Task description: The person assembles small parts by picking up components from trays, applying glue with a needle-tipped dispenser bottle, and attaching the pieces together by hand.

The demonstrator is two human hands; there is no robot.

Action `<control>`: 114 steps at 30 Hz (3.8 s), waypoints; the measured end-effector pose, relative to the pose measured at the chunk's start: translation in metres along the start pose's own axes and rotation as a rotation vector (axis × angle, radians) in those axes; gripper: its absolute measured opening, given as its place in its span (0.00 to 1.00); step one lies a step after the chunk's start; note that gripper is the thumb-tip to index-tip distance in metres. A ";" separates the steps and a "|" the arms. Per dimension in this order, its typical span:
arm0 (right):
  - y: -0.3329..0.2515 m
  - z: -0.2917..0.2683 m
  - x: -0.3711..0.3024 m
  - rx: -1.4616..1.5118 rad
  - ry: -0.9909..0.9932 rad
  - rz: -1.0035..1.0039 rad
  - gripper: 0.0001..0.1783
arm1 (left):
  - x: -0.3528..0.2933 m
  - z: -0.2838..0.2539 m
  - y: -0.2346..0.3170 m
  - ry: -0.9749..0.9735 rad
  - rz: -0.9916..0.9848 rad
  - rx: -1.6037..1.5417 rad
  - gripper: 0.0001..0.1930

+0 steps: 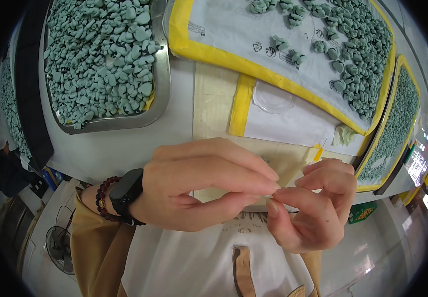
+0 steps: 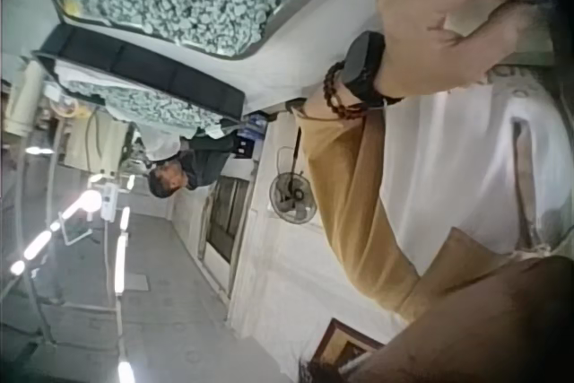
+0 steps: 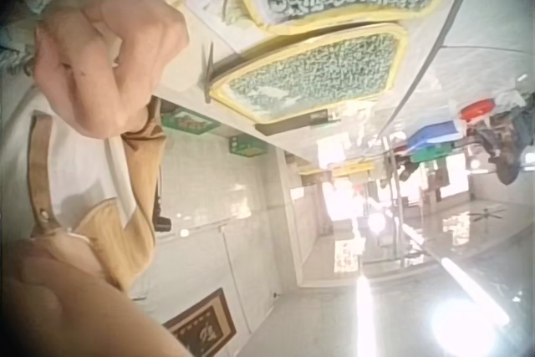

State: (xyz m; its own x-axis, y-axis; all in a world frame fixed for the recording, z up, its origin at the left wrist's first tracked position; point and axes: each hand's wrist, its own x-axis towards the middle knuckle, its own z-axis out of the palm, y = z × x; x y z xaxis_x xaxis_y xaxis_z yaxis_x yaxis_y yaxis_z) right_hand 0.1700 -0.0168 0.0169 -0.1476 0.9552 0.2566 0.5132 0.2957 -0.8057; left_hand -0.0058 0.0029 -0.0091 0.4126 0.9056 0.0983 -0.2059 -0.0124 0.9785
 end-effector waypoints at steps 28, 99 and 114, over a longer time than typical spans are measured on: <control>0.000 -0.008 -0.006 -0.164 0.055 -0.029 0.10 | 0.006 -0.006 0.010 0.050 -0.739 -0.809 0.09; 0.026 -0.036 -0.028 0.376 0.028 -0.070 0.37 | 0.017 0.000 0.013 -0.091 -0.676 -0.713 0.11; 0.013 0.001 -0.028 0.529 0.123 -0.172 0.30 | 0.012 -0.002 0.011 -0.123 -0.658 -0.703 0.10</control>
State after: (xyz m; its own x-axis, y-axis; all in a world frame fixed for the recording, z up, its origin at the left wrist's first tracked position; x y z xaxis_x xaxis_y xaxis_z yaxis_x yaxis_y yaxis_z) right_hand 0.1805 -0.0398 -0.0014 -0.0762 0.8936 0.4423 -0.0075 0.4430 -0.8965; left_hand -0.0049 0.0142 0.0023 0.7168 0.5895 -0.3724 -0.3674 0.7732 0.5169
